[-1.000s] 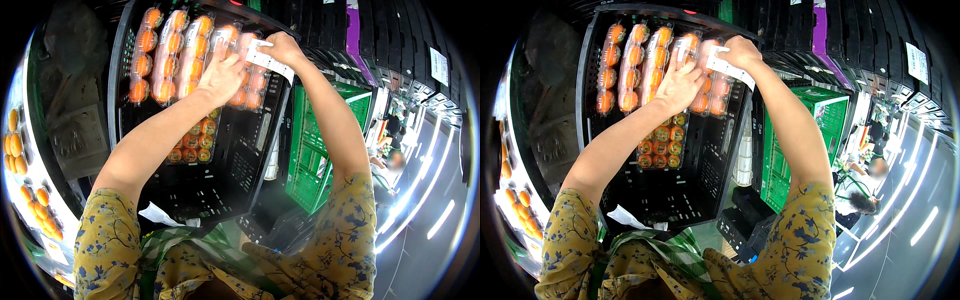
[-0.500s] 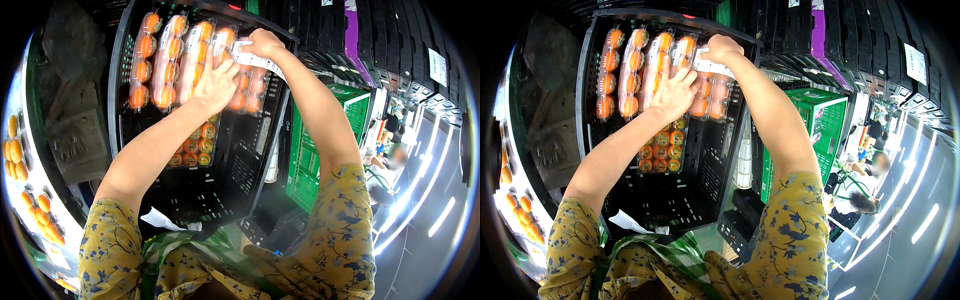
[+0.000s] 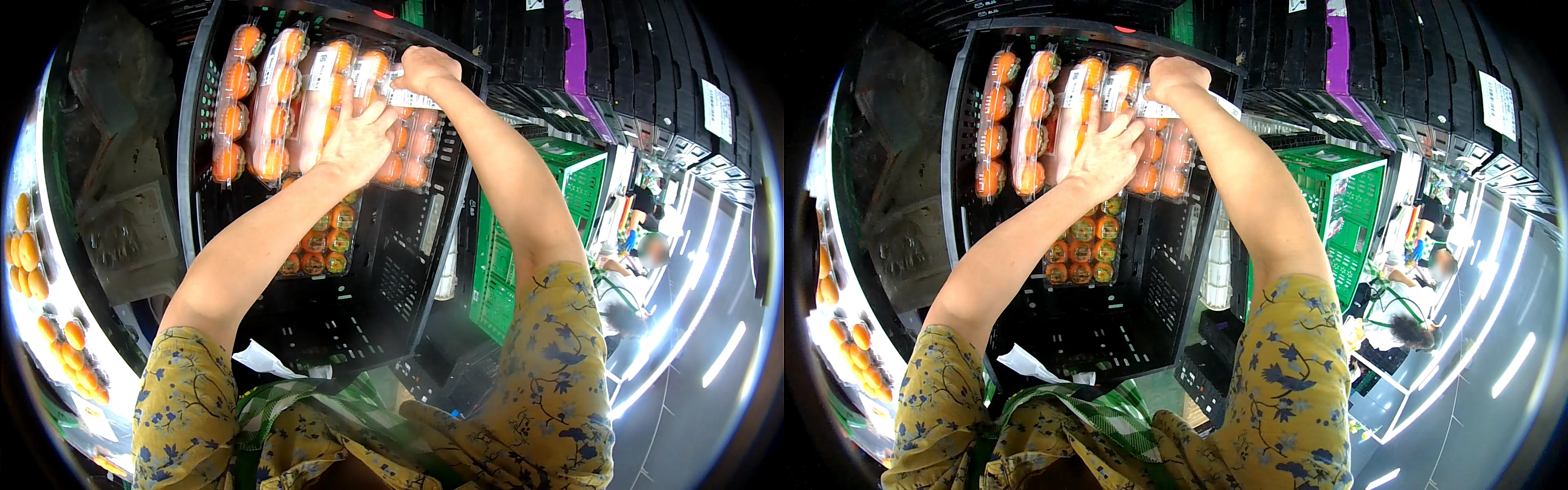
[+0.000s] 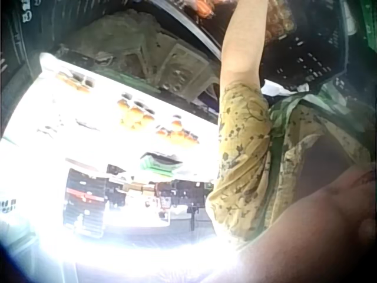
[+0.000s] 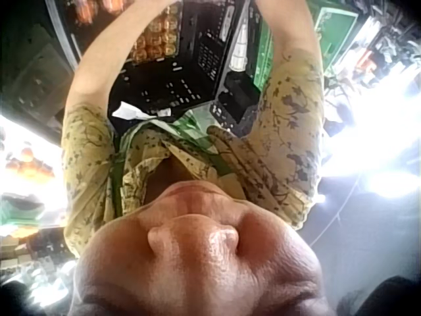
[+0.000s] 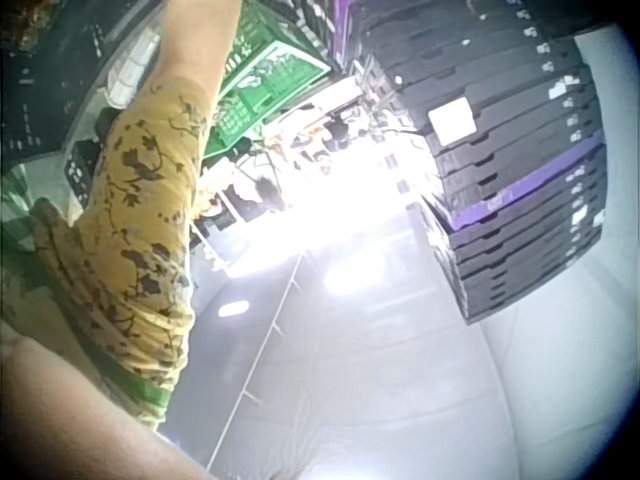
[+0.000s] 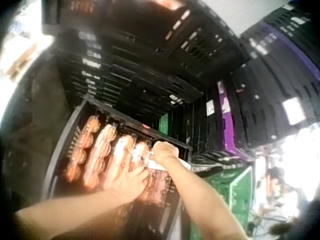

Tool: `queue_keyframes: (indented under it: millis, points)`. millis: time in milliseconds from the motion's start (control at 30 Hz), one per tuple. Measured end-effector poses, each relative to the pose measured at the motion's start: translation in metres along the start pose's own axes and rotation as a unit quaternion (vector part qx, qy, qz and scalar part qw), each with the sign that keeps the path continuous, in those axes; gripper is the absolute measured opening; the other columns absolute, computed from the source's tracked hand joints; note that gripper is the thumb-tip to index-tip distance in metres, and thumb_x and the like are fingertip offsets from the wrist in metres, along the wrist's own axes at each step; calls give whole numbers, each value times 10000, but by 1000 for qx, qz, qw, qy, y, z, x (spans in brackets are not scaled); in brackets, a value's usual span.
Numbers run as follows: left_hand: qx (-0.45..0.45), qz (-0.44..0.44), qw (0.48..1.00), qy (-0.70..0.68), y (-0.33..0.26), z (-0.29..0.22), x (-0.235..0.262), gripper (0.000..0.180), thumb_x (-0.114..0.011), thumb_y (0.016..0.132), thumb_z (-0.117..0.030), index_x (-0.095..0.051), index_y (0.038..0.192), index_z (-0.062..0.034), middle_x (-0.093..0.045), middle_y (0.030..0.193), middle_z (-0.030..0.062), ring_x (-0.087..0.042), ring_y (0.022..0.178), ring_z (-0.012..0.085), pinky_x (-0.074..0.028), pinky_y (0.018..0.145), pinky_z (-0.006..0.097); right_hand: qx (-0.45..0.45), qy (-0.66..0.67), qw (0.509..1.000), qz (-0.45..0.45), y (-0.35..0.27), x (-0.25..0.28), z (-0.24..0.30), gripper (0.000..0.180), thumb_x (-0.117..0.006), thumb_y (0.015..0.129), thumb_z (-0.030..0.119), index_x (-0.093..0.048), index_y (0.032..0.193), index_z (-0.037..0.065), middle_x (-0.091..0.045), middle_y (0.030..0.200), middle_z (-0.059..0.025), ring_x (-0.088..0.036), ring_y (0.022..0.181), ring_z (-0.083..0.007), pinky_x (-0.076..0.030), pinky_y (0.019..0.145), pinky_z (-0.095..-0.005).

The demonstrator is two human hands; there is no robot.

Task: The person sticks adhesive labels onto clear plastic containers of oranges and places the containers into a black plastic crate.

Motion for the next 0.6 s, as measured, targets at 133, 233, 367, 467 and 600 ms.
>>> queue_keyframes:
  millis: [133, 233, 367, 467, 600]
  points:
    - [10, -6, 1000, -3, 2, 2, -4, 314, -483, 808, -147, -593, 1088, -57, -453, 1233, 70, -242, 1312, 249, -126, 1035, 656, -9, 14, 1000, 0, 1, 0, 2, 444, -721, 704, 381, -649, 1046, 108, -646, 1059, -73, -614, 995, -228, -504, 788, -362]
    - [14, 0, 1000, -1, 4, 0, -7, 317, -473, 819, -152, -582, 1101, -56, -436, 1276, 84, -207, 1339, 254, -124, 1029, 662, 19, 78, 997, 0, 4, -4, -10, 443, -722, 693, 367, -658, 995, 48, -656, 974, -118, -634, 908, -233, -502, 751, -347]
    - [18, 0, 1000, -5, 6, -3, -8, 316, -470, 824, -151, -581, 1105, -59, -430, 1287, 87, -204, 1343, 251, -126, 1027, 663, 93, 220, 971, 28, 14, -17, -52, 405, -711, 706, 336, -674, 881, -28, -654, 778, -149, -637, 711, -197, -485, 649, -324]
    - [32, 27, 999, 5, 8, -3, -10, 474, -618, 735, -248, -542, 1163, -58, -404, 1326, 54, -174, 1352, 231, -106, 1047, 634, 76, 231, 970, 16, 3, -15, -70, 418, -708, 701, 372, -677, 830, -25, -652, 748, -137, -632, 686, -200, -483, 638, -320]
    - [35, 24, 999, 10, 9, -3, -10, 489, -619, 736, -245, -533, 1183, -65, -413, 1313, 45, -185, 1349, 235, -118, 1048, 630, 79, 228, 970, -27, -29, -12, -89, 429, -695, 704, 432, -650, 717, 5, -618, 670, -109, -611, 656, -200, -468, 612, -325]
Point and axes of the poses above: each hand's wrist, its own y-axis towards the middle knuckle, its own x-axis out of the back of the hand, z = x × y, the point moved 3 cm from there along y, towards the middle knuckle
